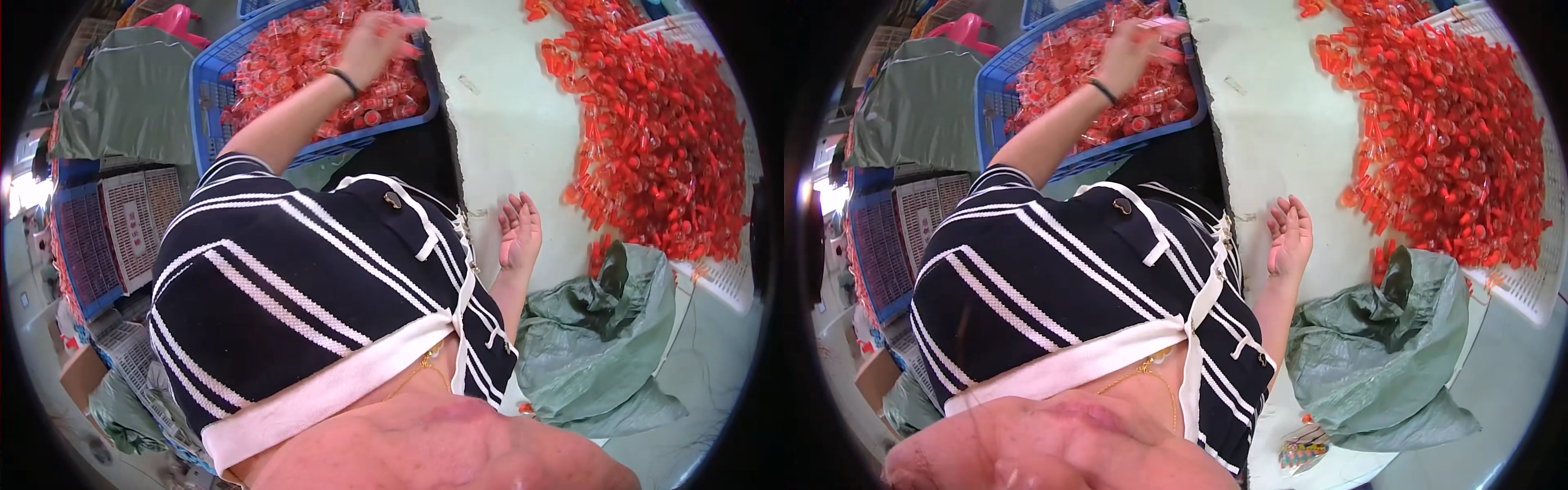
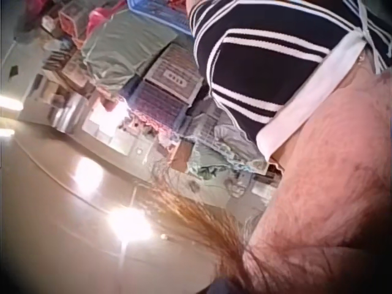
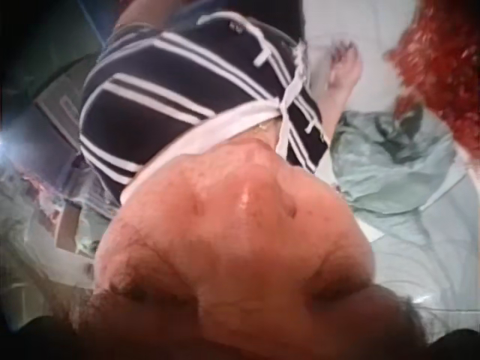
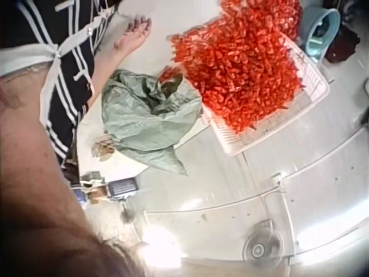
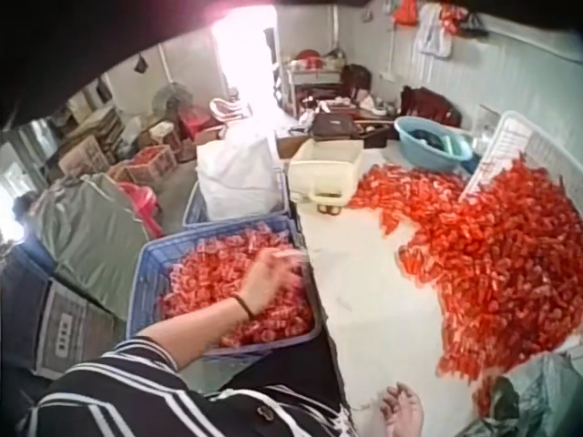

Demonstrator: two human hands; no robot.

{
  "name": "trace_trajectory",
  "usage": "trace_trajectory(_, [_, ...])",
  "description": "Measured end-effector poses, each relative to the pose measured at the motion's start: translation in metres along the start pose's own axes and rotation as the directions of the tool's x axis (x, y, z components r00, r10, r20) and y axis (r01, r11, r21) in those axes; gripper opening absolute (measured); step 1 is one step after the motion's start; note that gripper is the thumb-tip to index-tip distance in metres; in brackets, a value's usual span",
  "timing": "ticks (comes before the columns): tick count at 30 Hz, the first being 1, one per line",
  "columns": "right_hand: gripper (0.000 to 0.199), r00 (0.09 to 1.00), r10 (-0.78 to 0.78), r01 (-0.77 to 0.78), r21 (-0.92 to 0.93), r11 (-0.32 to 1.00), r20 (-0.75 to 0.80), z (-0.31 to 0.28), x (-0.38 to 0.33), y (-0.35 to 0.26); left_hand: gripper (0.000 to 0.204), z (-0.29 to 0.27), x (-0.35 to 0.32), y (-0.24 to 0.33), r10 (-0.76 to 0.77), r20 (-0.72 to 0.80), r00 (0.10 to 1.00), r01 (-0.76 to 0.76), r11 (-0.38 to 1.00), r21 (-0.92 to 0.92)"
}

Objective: Sorting and inspecting small red plastic components into various containers on a workbench.

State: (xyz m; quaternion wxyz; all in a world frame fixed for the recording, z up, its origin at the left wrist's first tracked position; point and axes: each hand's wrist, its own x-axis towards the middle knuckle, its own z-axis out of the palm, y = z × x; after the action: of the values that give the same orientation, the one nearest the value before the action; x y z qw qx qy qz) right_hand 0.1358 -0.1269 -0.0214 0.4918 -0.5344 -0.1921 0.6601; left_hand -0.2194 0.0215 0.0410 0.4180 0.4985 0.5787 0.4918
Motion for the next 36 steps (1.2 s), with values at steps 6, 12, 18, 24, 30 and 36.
trace_trajectory(6, [0.032,1.000,-0.014,0.014,0.013,1.000,-0.006,-0.002,0.003,0.001,0.049,-0.200,0.028,-0.103,0.447,-0.395,0.803,0.123,0.524,0.843])
trace_trajectory(12, [0.029,0.996,-0.086,0.084,-0.062,0.994,-0.023,-0.010,0.013,-0.011,0.048,-0.175,0.035,-0.103,0.422,-0.324,0.847,0.293,0.139,0.946])
trace_trajectory(18, [0.022,0.687,-0.688,0.468,-0.583,0.664,-0.232,-0.089,0.030,-0.061,0.039,0.015,0.084,-0.069,0.654,0.207,0.728,-0.543,0.366,0.756])
trace_trajectory(24, [0.031,0.528,-0.828,0.083,-0.959,0.272,-0.190,-0.145,0.043,-0.102,0.040,0.197,0.069,-0.014,0.556,0.638,0.532,-0.821,0.524,0.228])
trace_trajectory(30, [0.035,0.495,-0.865,-0.274,-0.960,-0.063,-0.084,-0.127,0.042,-0.082,0.044,0.293,-0.022,0.017,0.372,0.806,0.461,-0.747,0.653,0.125])
trace_trajectory(36, [0.025,0.514,-0.855,-0.073,-0.990,-0.125,0.070,-0.117,0.013,-0.073,0.043,0.297,-0.042,0.000,0.211,0.887,0.411,-0.795,0.559,0.235])
